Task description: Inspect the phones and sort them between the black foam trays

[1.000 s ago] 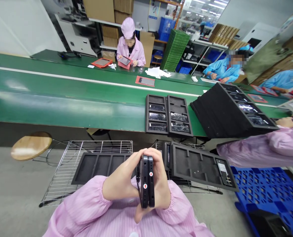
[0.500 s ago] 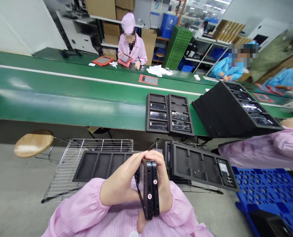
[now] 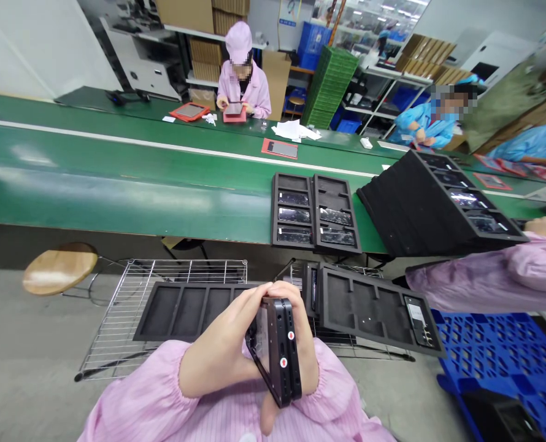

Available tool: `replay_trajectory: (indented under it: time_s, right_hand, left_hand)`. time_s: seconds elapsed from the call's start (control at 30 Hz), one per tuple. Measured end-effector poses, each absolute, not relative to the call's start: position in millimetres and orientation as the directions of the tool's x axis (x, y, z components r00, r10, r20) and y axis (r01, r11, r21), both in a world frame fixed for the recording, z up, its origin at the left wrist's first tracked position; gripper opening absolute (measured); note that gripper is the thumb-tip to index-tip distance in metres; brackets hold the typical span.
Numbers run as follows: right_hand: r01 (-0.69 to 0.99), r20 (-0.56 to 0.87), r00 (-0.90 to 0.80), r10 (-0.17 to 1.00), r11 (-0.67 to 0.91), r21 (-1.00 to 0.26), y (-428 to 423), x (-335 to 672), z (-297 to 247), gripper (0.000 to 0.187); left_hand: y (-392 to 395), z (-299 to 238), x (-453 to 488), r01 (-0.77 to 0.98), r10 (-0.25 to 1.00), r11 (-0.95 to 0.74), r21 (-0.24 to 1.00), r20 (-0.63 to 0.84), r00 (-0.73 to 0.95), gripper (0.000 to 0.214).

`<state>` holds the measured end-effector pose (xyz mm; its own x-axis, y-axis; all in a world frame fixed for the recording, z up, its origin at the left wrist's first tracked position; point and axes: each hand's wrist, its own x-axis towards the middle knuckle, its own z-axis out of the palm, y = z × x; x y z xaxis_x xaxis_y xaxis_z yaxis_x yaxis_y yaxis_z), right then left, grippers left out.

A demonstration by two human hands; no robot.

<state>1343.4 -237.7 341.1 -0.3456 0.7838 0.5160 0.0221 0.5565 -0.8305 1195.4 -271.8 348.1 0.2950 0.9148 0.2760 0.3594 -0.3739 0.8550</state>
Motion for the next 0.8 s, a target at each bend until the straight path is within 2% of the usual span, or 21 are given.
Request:
replay_trajectory:
  time_s: [0.17, 0.27, 0.37, 0.5, 0.57, 0.73, 0.8]
  right_hand:
    - [0.036, 0.477, -0.294, 0.828, 0.509, -0.860, -241, 1342, 328, 0.072]
    - [0.022, 0.456, -0.290, 0.841, 0.483, -0.876, -241, 1342, 326, 0.063]
    - [0.068, 0.428, -0.308, 0.850, 0.468, -0.881, -238, 1343, 328, 0.072]
    - [-0.002, 0.481, -0.359, 0.800, 0.514, -0.858, -232, 1342, 333, 0.110]
    - [-0.042, 0.490, -0.372, 0.788, 0.513, -0.857, -229, 1340, 334, 0.121]
    - [-0.085, 0.466, -0.394, 0.792, 0.473, -0.877, -223, 1339, 334, 0.124]
    - [-0.081, 0.479, -0.426, 0.768, 0.495, -0.865, -218, 1345, 335, 0.123]
  left_hand:
    - [-273, 350, 1195, 0.385, 0.915, -0.380, 0.841, 0.281, 0.290, 0.093]
    - [-273, 350, 1194, 0.392, 0.916, -0.377, 0.840, 0.276, 0.290, 0.092]
    - [-272, 350, 1192, 0.399, 0.918, -0.371, 0.839, 0.266, 0.294, 0.094]
    - [-271, 349, 1192, 0.406, 0.924, -0.356, 0.841, 0.253, 0.286, 0.097]
    - [-271, 349, 1193, 0.413, 0.932, -0.334, 0.847, 0.230, 0.280, 0.097]
    - [-264, 350, 1187, 0.409, 0.942, -0.293, 0.864, 0.187, 0.280, 0.094]
    - [-254, 348, 1180, 0.353, 0.916, -0.320, 0.879, 0.192, 0.351, 0.096]
